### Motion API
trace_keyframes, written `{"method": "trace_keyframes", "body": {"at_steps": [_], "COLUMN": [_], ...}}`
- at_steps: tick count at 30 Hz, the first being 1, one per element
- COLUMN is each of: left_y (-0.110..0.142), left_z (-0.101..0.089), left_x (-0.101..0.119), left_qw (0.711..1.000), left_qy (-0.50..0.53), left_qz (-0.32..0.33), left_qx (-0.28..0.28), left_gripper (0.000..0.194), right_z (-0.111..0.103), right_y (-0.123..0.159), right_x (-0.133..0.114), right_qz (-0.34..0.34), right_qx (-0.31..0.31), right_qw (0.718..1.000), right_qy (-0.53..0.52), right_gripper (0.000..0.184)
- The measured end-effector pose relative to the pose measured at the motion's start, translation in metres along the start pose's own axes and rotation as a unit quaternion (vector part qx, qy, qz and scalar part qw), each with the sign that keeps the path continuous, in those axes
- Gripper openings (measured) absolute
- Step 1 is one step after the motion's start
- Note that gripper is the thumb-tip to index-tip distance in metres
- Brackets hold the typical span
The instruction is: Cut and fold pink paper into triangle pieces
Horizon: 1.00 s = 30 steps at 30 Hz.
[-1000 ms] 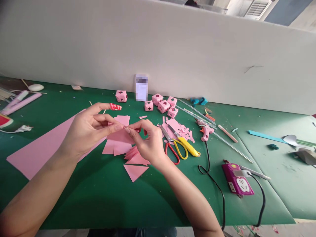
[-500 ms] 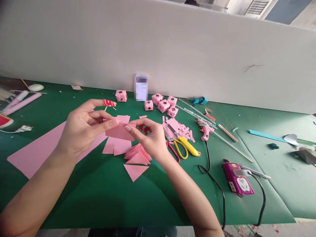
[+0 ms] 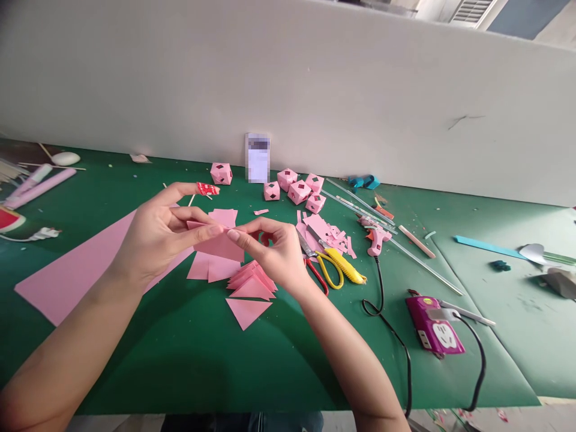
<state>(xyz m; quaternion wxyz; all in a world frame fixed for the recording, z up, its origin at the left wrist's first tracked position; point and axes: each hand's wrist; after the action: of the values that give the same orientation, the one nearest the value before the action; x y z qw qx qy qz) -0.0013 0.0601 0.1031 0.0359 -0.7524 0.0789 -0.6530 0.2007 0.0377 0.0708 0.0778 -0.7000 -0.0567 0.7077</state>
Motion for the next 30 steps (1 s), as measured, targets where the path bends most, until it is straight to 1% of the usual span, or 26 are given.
{"method": "trace_keyframes", "body": {"at_steps": [5,8,11,13,15,18,25,27,30], "left_y": [-0.0012,-0.0024,-0.0041,-0.0051,-0.0056,-0.0056,-0.0051,-0.0051,-0.0047], "left_z": [-0.0011,-0.001,-0.0003,0.0012,0.0033,0.0055,0.0034,0.0025,0.0011], "left_x": [0.0013,0.0038,0.0036,0.0021,0.0005,-0.0004,0.0024,0.0032,0.0039], "left_qw": [1.0,0.999,0.995,0.993,0.992,0.991,0.991,0.99,0.989], "left_qy": [0.007,-0.005,-0.023,-0.022,-0.019,-0.027,-0.072,-0.088,-0.102], "left_qz": [-0.005,-0.022,-0.044,-0.06,-0.076,-0.094,-0.085,-0.084,-0.074], "left_qx": [-0.018,-0.041,-0.081,-0.095,-0.096,-0.089,-0.073,-0.073,-0.077], "left_gripper": [0.066,0.066,0.075,0.078,0.077,0.075,0.074,0.076,0.077], "right_z": [-0.0028,-0.0015,0.0016,0.0039,0.0056,0.006,0.002,0.0015,0.0013], "right_y": [-0.0023,-0.004,-0.006,-0.0073,-0.0082,-0.0089,-0.0094,-0.0095,-0.0094], "right_x": [-0.0032,-0.0039,-0.0015,0.0013,0.0041,0.006,0.0002,-0.001,-0.0009], "right_qz": [0.024,0.048,0.062,0.056,0.049,0.053,0.065,0.077,0.091], "right_qx": [-0.027,-0.032,0.003,0.036,0.064,0.077,0.068,0.063,0.055], "right_qw": [0.999,0.998,0.996,0.995,0.995,0.995,0.996,0.995,0.993], "right_qy": [-0.004,-0.036,-0.072,-0.069,-0.053,-0.037,-0.006,-0.012,-0.043], "right_gripper": [0.027,0.03,0.033,0.035,0.037,0.038,0.043,0.043,0.039]}}
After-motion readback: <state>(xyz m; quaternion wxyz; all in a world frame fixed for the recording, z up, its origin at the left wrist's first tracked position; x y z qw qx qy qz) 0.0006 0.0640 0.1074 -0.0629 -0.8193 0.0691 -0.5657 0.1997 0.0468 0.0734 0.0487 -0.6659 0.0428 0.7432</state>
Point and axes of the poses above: each hand's wrist, its own y-axis away from the middle knuckle, its own z-axis out of the palm, x = y × z, and after that the axes turned 6 degrees about x, right-handed
